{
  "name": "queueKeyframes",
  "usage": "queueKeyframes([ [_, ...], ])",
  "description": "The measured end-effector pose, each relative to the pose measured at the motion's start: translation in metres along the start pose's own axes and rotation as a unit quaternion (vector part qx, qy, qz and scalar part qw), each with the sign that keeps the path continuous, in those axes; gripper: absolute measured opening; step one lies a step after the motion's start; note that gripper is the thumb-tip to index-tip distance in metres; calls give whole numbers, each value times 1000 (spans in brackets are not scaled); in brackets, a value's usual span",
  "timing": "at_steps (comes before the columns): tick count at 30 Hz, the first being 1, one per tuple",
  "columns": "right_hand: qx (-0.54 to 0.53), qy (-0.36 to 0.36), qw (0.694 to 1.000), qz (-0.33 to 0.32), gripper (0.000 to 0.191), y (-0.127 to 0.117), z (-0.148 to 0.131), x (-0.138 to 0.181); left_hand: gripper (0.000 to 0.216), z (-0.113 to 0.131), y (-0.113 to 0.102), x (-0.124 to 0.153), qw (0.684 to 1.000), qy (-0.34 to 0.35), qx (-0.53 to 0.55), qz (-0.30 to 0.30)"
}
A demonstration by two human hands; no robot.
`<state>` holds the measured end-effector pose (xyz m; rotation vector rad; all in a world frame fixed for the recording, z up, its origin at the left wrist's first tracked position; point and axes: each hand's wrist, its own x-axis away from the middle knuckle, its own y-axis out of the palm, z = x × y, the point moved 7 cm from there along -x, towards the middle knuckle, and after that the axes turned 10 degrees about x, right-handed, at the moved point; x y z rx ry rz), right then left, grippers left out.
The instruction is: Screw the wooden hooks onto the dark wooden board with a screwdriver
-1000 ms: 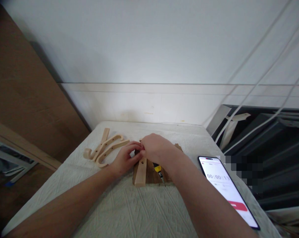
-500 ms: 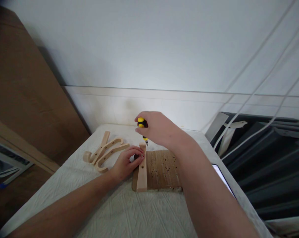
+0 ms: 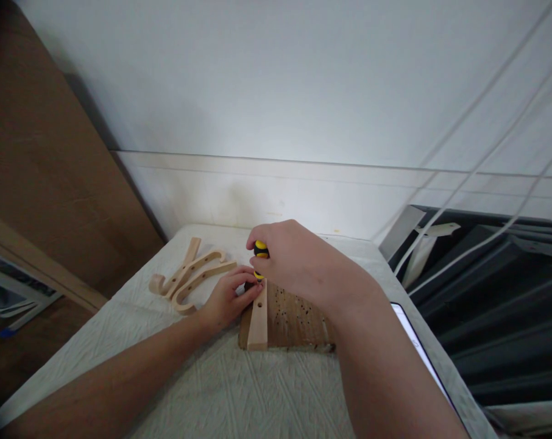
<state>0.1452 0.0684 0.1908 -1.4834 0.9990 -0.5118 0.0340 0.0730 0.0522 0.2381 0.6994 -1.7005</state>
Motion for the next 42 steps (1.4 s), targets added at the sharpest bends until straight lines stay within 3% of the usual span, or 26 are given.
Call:
queueKeyframes([
  [19,52,20,997,-48,20,4,-5,0,8,2,1,0,1000,4,1,8],
  [26,47,-18,998,-45,34,10,-4,5,9,2,1,1,1000,-5,-16,5],
  [30,31,-1,998,-47,43,8,0,4,13,-1,2,1,1000,-15,-5,1],
  [34,37,20,997,-66,22,5,-3,3,12,-1,2,0,1000,-22,-8,5],
  [42,69,35,996,-49,23,5,-4,1,10,-1,0,1,1000,-19,-1,13],
])
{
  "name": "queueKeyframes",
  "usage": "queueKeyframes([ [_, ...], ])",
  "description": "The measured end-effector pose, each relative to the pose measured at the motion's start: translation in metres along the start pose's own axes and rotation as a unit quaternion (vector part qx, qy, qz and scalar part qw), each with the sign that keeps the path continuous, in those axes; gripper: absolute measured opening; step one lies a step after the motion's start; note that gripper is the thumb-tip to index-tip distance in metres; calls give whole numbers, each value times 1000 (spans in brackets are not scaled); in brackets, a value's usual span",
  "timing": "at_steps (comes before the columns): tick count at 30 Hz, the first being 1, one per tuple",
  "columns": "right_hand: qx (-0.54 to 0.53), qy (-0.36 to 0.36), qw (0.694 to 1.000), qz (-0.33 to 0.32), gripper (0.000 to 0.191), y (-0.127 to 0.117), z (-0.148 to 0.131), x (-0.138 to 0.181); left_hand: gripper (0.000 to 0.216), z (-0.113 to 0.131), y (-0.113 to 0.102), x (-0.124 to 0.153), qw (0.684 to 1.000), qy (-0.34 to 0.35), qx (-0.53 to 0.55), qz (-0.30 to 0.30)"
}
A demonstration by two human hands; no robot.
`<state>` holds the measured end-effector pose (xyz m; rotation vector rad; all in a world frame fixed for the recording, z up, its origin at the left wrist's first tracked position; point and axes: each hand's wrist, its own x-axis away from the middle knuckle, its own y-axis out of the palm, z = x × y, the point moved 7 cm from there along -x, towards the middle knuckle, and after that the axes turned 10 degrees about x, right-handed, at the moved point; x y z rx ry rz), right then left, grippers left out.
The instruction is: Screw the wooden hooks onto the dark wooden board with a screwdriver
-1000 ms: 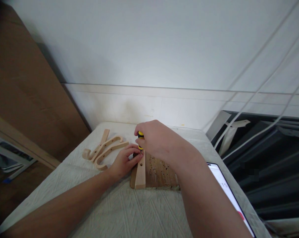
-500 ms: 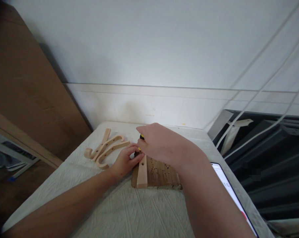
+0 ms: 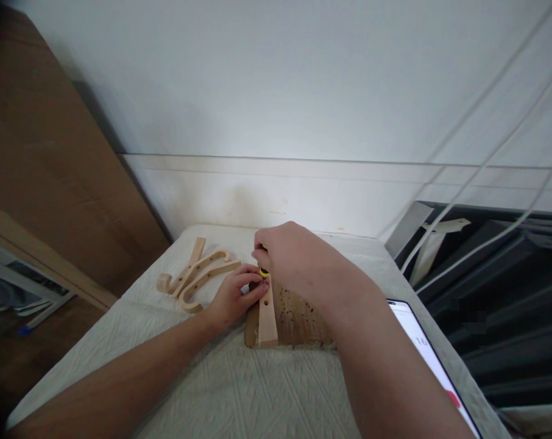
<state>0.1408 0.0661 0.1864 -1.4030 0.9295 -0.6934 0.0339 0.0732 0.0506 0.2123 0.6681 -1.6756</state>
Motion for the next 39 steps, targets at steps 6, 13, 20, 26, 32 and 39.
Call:
queueKeyframes([
  [6,7,4,1000,1,24,-2,-2,0,11,-1,0,0,1000,2,0,-2],
  [13,17,9,1000,7,25,-3,3,-2,11,-2,0,0,1000,4,0,-7],
  [20,-12,-18,1000,11,29,3,5,-5,14,0,2,0,1000,2,1,-17],
  [26,-9,-12,999,31,31,4,12,-4,13,4,1,-1,1000,6,0,-16],
  [32,-59,21,998,30,30,2,17,-9,13,4,1,0,1000,-3,2,-20],
  [39,-68,4,997,46,27,2,22,-11,13,1,2,0,1000,0,0,-21],
])
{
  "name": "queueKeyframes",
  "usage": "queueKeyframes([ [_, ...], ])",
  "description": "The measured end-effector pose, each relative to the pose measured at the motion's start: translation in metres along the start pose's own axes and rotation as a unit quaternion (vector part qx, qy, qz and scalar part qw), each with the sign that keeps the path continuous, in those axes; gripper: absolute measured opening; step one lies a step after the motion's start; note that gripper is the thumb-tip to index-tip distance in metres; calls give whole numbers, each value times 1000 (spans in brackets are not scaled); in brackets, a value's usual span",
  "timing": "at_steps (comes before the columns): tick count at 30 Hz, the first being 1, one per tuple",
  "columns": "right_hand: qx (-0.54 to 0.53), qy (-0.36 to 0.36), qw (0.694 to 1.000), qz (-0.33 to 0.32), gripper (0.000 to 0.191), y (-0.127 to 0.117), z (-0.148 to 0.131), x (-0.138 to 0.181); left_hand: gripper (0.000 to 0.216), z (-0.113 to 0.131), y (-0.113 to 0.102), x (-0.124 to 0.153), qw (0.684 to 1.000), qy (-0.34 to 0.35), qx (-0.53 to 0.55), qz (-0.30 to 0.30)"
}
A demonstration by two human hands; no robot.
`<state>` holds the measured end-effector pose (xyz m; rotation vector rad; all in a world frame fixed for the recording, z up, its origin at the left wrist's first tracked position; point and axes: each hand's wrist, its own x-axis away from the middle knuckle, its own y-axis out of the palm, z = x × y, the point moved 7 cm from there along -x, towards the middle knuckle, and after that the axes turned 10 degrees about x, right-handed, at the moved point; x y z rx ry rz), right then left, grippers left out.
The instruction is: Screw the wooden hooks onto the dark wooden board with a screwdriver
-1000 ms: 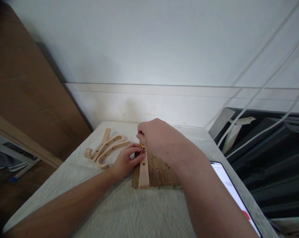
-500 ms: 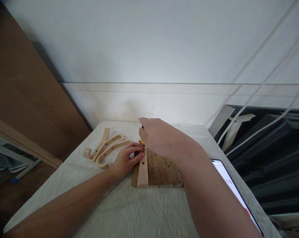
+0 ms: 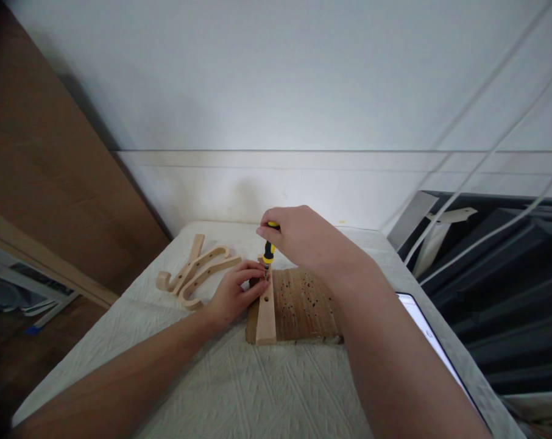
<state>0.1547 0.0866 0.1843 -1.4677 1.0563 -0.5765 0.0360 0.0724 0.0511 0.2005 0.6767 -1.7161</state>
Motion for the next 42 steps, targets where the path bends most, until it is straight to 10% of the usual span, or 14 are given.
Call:
queueKeyframes([
  [42,62,18,998,-1,25,-10,-2,6,18,-4,3,2,999,-49,23,0],
])
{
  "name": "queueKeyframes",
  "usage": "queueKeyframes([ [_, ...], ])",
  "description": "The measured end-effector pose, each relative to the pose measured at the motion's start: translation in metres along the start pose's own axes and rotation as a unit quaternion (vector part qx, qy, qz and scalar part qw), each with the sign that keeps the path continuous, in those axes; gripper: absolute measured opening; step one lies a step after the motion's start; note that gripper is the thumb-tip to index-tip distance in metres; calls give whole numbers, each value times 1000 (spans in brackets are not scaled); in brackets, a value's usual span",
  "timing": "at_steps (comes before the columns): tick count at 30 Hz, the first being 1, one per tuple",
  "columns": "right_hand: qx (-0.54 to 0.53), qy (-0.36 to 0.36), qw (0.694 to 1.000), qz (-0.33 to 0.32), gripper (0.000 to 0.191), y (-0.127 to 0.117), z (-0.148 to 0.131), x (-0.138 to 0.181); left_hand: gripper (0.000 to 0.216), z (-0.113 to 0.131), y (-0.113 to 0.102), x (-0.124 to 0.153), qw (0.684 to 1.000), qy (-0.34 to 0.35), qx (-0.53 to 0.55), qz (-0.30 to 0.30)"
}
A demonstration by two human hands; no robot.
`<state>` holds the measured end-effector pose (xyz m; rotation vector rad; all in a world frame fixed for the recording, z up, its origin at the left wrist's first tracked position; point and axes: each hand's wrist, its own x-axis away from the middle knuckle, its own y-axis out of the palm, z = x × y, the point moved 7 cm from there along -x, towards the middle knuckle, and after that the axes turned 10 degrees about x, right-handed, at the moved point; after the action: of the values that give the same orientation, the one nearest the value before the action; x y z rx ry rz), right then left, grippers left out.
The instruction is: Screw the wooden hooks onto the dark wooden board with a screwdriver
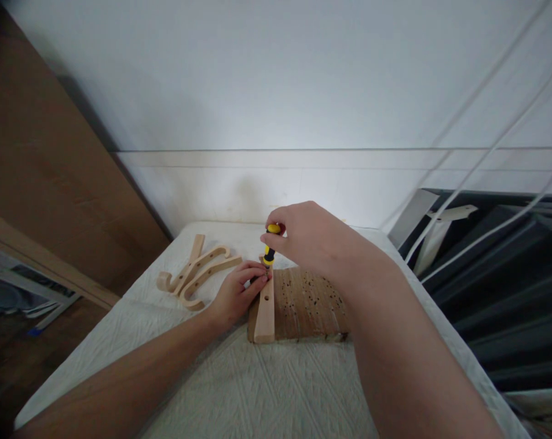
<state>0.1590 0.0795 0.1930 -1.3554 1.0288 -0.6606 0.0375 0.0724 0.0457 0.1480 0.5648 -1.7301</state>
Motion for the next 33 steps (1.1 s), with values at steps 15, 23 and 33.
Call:
queueKeyframes([
  [15,57,36,998,-10,37,-4,3,2,18,1,-1,0,1000,10,-5,6],
  [23,12,-32,999,-3,28,-1,-4,4,19,0,-1,-1,1000,11,-6,7],
  [33,30,-25,999,-15,27,3,-1,-1,20,1,0,-1,1000,12,-13,3],
])
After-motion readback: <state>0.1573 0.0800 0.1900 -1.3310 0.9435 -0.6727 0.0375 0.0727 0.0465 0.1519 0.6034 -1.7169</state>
